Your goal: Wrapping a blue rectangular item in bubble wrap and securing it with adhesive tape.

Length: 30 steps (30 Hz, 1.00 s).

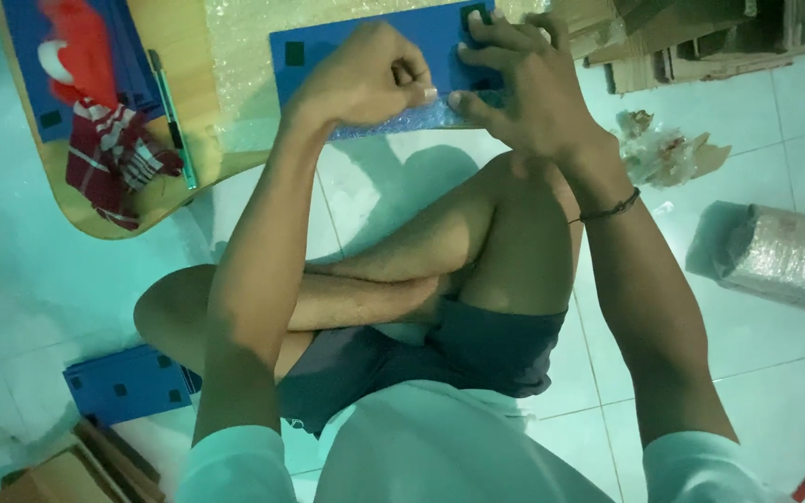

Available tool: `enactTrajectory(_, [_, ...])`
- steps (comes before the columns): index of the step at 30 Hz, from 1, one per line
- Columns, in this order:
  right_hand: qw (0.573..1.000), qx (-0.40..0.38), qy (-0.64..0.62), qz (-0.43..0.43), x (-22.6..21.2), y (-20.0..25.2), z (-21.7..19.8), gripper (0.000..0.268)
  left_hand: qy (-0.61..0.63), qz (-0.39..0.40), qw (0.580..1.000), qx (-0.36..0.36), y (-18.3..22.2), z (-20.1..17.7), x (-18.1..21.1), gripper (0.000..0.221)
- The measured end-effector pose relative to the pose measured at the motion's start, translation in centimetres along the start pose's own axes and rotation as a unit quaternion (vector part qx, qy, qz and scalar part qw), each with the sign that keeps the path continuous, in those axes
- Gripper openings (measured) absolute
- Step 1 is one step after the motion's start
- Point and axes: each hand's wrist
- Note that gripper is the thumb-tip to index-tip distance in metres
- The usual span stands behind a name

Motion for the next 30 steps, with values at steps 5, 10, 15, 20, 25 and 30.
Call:
enactTrajectory(5, [1.0, 0.012, -0.019, -0.01, -1.1, -0.2, -0.8, 0.052, -0.001, 0.001, 1.0, 0.002, -0.3, 0.1, 0.0, 0.012])
enactTrajectory(10, [1.0, 0.008, -0.004, -0.01, -0.3, 0.0, -0.2, 0.052, -0.028, 0.003, 0.999, 0.018, -0.4, 0.7, 0.4, 0.008])
enactTrajectory(15, [1.0, 0.006, -0.016, -0.013, -0.3, 0.1, -0.4, 0.054, -0.011, -0.029, 0.996, 0.086, -0.3, 0.5, 0.5, 0.03])
enactTrajectory(20, [1.0, -0.01, -0.013, -0.004, -1.3, -0.2, -1.1, 0.057, 0.008, -0.075, 0.99, 0.121, -0.8, 0.7, 0.6, 0.046])
enactTrajectory(25, [1.0, -0.024, 0.019, 0.007, -0.7, 0.0, -0.6, 0.055, 0.025, -0.121, 0.988, 0.096, -1.0, 0.8, 0.1, 0.039])
enactTrajectory(30, [1.0, -0.015, -0.017, -0.003, -1.2, -0.2, -1.2, 0.06, 0.06, 0.002, 0.984, 0.17, -0.9, 1.2, -0.8, 0.032])
Point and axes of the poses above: each hand's wrist, its own y-axis away from the middle knuckle, its own z-axis out of the palm, x = y × z, and after that the axes turned 4 degrees about -y, right-handed
